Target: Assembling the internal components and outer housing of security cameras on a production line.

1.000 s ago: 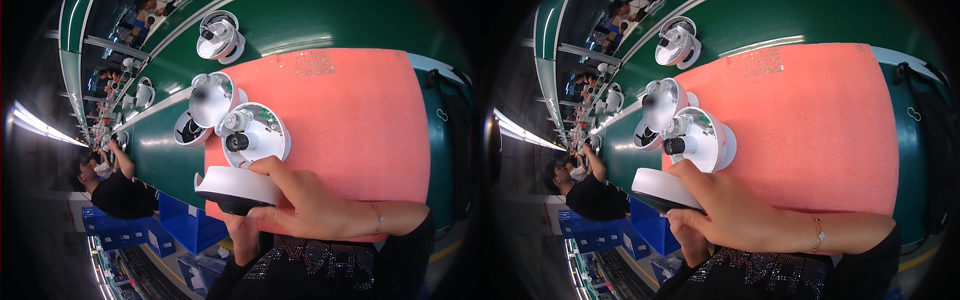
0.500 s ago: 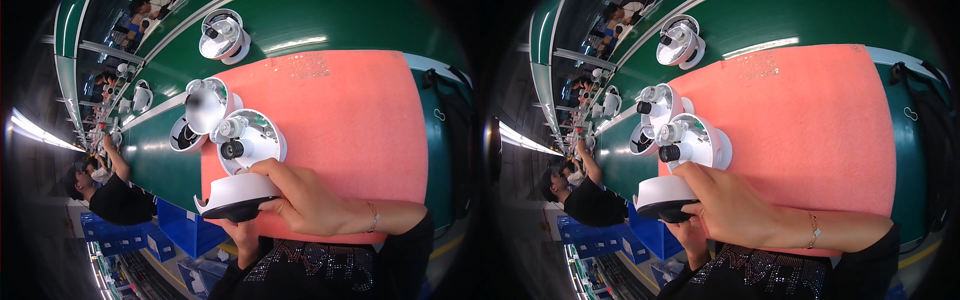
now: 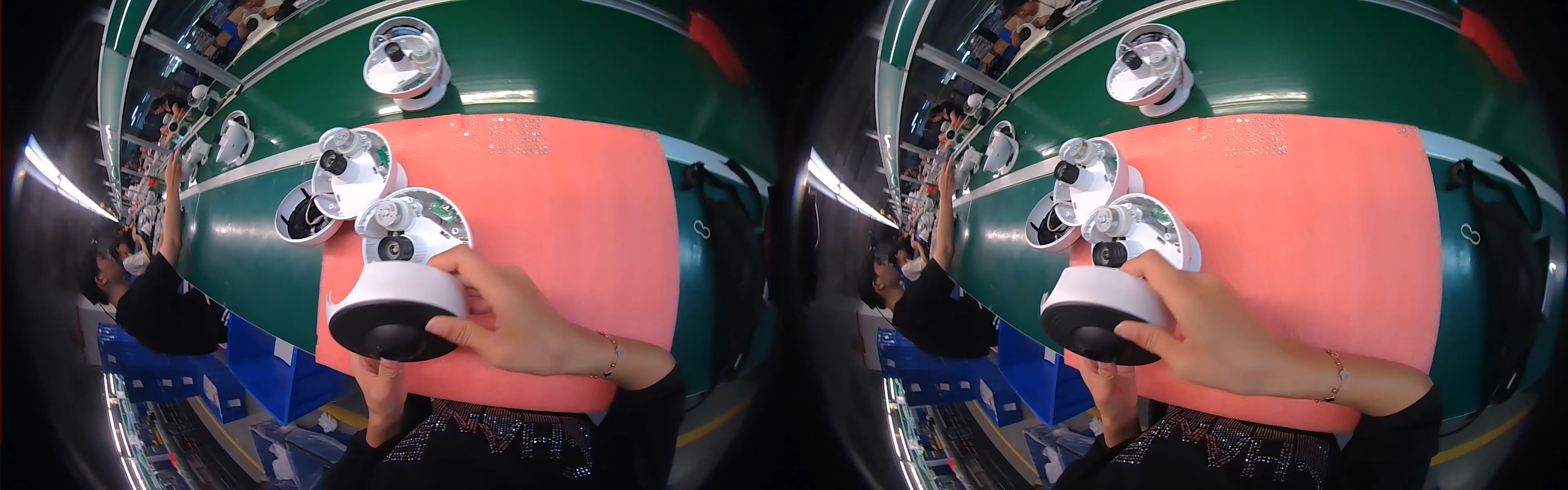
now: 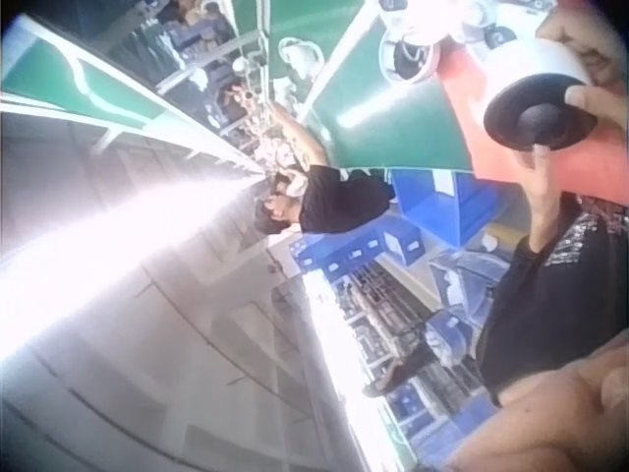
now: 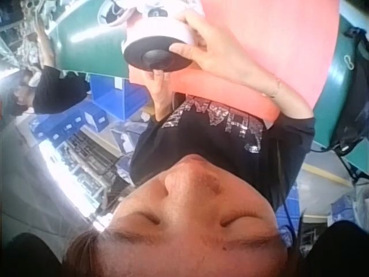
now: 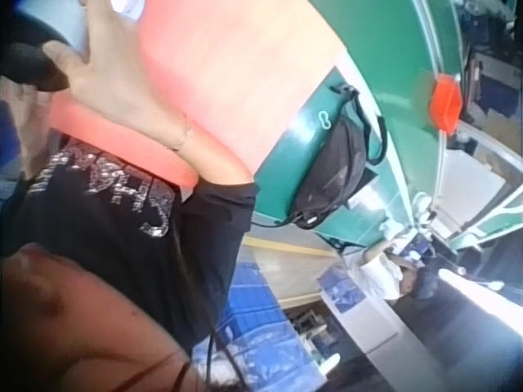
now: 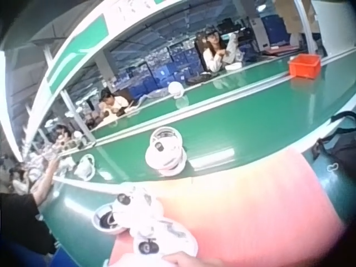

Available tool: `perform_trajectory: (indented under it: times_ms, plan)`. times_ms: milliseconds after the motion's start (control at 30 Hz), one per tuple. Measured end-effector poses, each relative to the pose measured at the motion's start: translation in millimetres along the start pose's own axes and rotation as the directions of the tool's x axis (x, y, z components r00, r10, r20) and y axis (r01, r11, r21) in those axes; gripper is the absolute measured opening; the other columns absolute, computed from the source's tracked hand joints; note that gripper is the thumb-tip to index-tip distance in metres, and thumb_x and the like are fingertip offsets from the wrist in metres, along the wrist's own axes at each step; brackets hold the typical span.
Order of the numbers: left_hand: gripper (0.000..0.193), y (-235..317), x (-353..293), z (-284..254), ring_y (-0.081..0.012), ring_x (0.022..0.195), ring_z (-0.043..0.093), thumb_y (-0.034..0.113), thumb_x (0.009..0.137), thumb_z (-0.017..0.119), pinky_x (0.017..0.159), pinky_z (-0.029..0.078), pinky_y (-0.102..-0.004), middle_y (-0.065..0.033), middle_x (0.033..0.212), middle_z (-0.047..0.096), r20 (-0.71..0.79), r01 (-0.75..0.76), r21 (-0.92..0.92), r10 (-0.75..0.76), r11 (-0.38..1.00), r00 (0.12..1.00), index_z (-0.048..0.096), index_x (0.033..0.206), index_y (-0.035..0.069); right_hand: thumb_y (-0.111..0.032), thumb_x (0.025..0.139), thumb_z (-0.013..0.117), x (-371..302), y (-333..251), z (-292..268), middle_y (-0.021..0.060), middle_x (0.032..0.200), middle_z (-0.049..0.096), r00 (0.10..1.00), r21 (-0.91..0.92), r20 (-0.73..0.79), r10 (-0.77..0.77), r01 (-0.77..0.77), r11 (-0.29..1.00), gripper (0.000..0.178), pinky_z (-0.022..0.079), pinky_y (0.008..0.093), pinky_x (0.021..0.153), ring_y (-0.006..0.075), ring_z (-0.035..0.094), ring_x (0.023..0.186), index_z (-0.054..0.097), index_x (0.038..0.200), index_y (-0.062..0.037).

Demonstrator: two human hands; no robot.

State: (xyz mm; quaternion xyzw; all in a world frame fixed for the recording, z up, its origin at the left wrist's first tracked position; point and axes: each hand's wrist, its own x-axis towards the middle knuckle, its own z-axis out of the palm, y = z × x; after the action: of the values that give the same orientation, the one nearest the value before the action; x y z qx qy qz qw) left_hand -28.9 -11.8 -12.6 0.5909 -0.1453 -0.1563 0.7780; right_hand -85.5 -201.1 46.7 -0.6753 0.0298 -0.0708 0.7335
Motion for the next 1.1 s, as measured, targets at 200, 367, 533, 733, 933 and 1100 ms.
perform_trajectory:
  times_ms: [200, 367, 533, 733, 933, 1100]
  plan:
    - [0.063, -2, -7, -2, -0.0221, 0.107, 0.048, 0.023, 0.077, 0.066, 0.094, 0.038, -0.0358, -0.0123, 0.119, 0.044, 0.0, -0.058, 0.12, 0.058, 0.991, 0.998, 0.032, 0.124, -0.002, -0.007, 0.083, 0.057, 5, 9, -3, 0.0097, 0.097, 0.057, 0.999, 0.034, 0.022, 0.028, -0.028, 0.999, 0.032, 0.049, 0.0285, 0.078, 0.0153, 0.057, 0.093, 0.041, 0.109, -0.0001]
    - [0.067, 0, -8, -4, -0.0195, 0.108, 0.047, 0.009, 0.071, 0.07, 0.092, 0.037, -0.0322, -0.0132, 0.117, 0.046, 0.038, 0.006, 0.12, -0.011, 0.993, 0.999, 0.031, 0.124, -0.002, -0.012, 0.082, 0.059, 1, 13, 2, 0.0156, 0.087, 0.058, 0.996, -0.002, -0.026, -0.081, 0.081, 0.997, 0.032, 0.046, 0.0312, 0.062, 0.0231, 0.06, 0.079, 0.042, 0.107, -0.001]
    - [0.057, -3, -3, 3, -0.0175, 0.098, 0.052, 0.019, 0.072, 0.07, 0.087, 0.042, -0.031, -0.0098, 0.107, 0.052, 0.006, -0.036, 0.107, 0.035, 0.994, 0.999, 0.04, 0.116, -0.002, -0.017, 0.084, 0.058, -1, 18, 3, 0.0186, 0.091, 0.057, 0.994, -0.014, -0.039, -0.101, 0.1, 0.995, 0.035, 0.047, 0.0337, 0.065, 0.0272, 0.06, 0.081, 0.04, 0.109, -0.0017]
    - [0.055, -3, -3, 2, -0.0175, 0.102, 0.05, 0.014, 0.075, 0.066, 0.088, 0.041, -0.0311, -0.0107, 0.111, 0.05, 0.046, -0.001, 0.064, -0.002, 0.998, 0.999, 0.037, 0.119, -0.002, -0.02, 0.084, 0.058, -5, 14, 2, 0.02, 0.093, 0.057, 0.991, -0.187, -0.045, -0.122, 0.112, 0.976, 0.04, 0.047, 0.0345, 0.07, 0.0296, 0.06, 0.086, 0.037, 0.111, 0.0012]
    - [0.038, 27, 4, 5, -0.0174, 0.093, 0.059, 0.019, 0.088, 0.05, 0.071, 0.053, -0.0261, -0.0107, 0.11, 0.054, 0.237, 0.455, -0.368, -0.392, 0.811, 0.889, 0.037, 0.12, 0.001, -0.026, 0.085, 0.058, 13, -19, -2, 0.0149, 0.099, 0.056, 0.981, 0.226, 0.039, 0.189, -0.193, 0.955, 0.045, 0.049, 0.0296, 0.073, 0.0164, 0.057, 0.09, 0.035, 0.112, 0.0012]
    - [0.036, 59, 26, 13, -0.0192, 0.096, 0.059, 0.023, 0.091, 0.045, 0.085, 0.049, -0.0311, -0.0117, 0.11, 0.055, 0.33, 0.559, -0.259, -0.472, 0.788, 0.818, 0.037, 0.119, 0.002, -0.032, 0.088, 0.052, 38, -36, -13, 0.0063, 0.08, 0.059, 0.941, 0.111, 0.064, 0.331, -0.337, 0.935, 0.039, 0.048, 0.0244, 0.054, 0.0108, 0.059, 0.066, 0.039, 0.109, -0.0017]
